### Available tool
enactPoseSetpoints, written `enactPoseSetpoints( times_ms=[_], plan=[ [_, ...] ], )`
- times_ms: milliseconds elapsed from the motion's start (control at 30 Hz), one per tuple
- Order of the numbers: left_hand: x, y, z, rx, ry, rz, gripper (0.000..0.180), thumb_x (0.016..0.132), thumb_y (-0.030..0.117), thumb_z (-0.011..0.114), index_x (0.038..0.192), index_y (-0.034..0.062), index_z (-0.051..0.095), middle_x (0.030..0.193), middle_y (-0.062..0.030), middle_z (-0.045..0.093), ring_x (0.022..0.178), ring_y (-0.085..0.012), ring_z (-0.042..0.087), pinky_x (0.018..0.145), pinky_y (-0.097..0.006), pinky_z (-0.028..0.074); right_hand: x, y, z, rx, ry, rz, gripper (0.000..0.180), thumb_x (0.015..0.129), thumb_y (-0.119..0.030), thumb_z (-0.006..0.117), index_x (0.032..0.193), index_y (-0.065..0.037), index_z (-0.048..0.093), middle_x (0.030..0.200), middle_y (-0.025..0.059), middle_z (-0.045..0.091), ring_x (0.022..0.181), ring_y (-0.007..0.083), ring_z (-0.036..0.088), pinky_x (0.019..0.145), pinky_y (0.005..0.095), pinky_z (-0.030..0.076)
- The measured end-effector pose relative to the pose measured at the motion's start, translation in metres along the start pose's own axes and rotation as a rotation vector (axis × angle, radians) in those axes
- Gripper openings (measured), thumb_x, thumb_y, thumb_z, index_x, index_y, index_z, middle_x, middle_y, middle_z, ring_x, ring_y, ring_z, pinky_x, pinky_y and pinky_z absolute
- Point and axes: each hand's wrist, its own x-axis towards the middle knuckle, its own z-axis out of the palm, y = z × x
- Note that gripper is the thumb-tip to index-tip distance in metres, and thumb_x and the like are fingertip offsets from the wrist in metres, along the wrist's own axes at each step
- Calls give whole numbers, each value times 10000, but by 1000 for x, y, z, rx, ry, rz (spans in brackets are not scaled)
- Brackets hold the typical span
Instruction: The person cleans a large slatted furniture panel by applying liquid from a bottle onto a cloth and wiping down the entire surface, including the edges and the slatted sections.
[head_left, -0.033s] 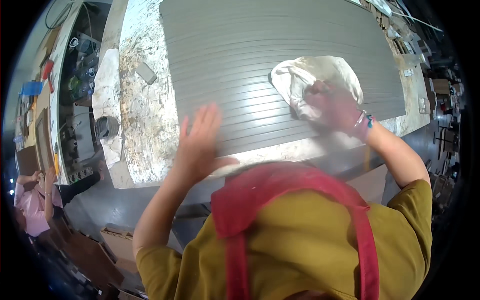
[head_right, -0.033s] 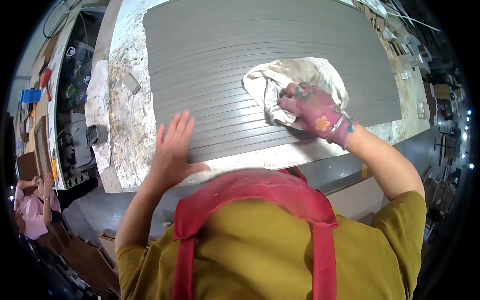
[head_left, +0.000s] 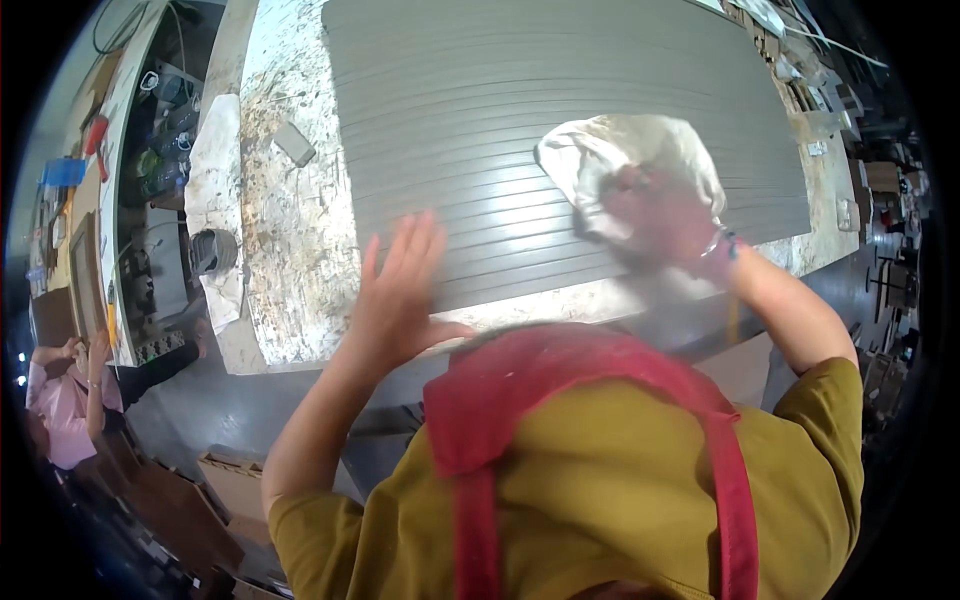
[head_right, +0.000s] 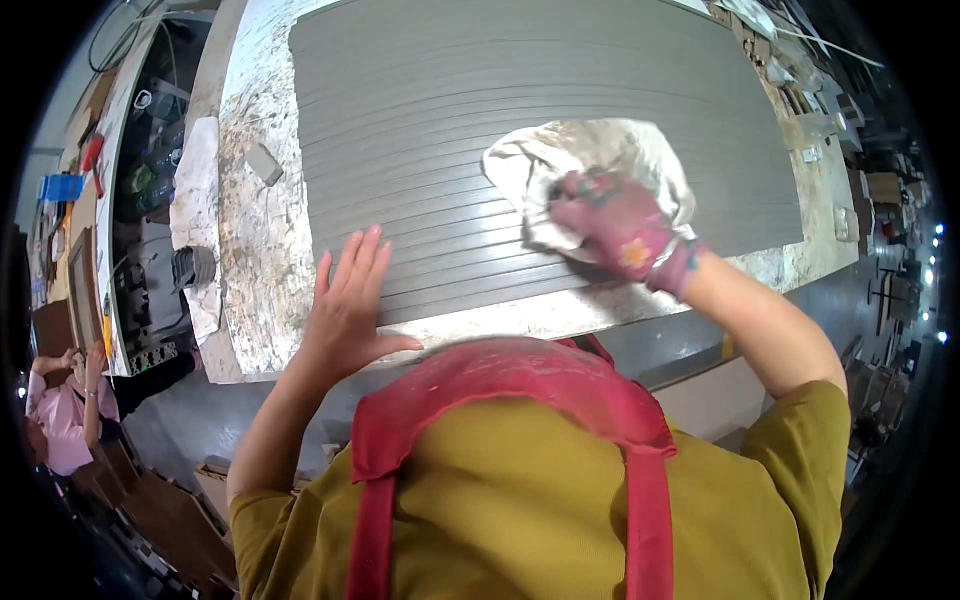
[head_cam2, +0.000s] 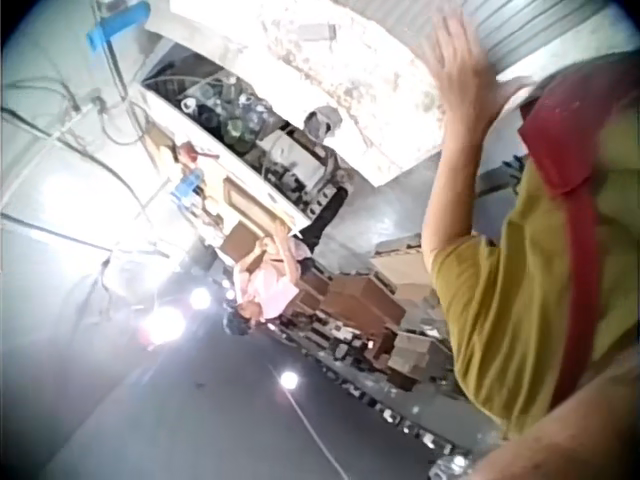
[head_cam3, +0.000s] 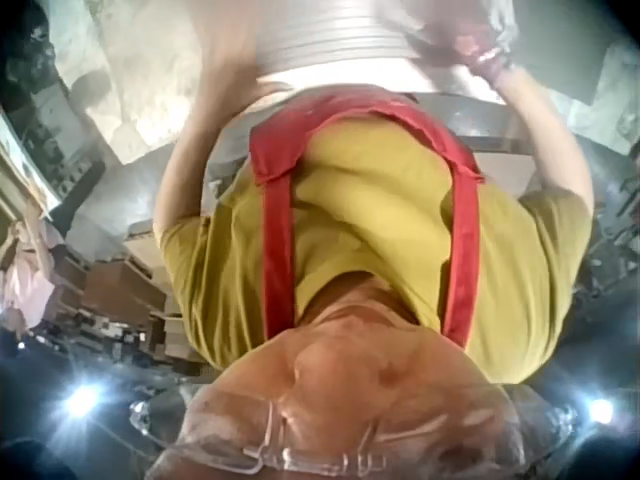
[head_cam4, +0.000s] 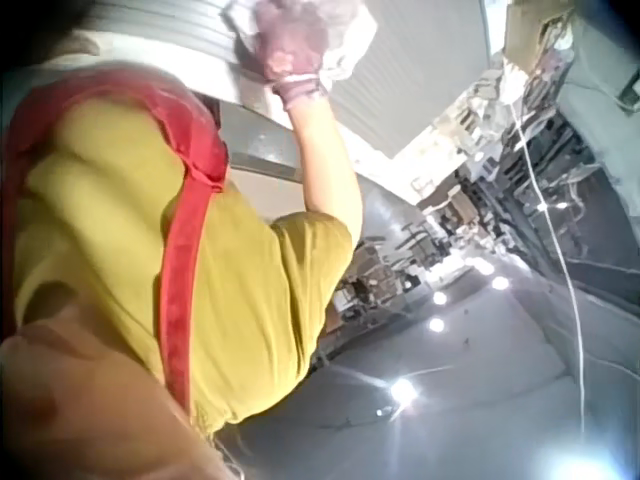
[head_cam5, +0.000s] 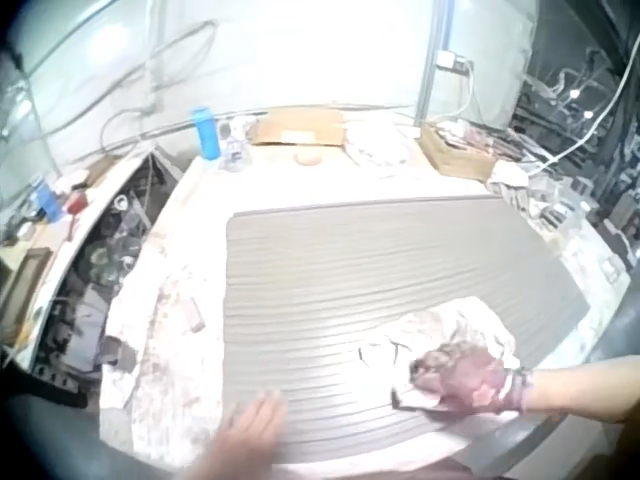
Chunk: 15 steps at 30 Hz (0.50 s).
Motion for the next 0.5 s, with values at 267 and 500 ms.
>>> enactPoseSetpoints(
  times_ms=[267,500],
  plan=[
    [-3,-9,16,58,115,30,985,570,327,857,1383,25,389,1486,-157,337,1372,-298,335,1079,-511,259,27,-34,10,150,66,-370,374,659,-203,710,1010,-127,606,1083,61,568,995,281,583,819,431,474],
    [4,-8,21,47,125,21,943,624,350,825,1392,27,383,1469,-146,361,1373,-302,325,1089,-517,249,57,-99,23,120,65,-436,280,690,-206,696,922,-105,577,1063,68,558,943,265,573,811,423,452]
  ],
)
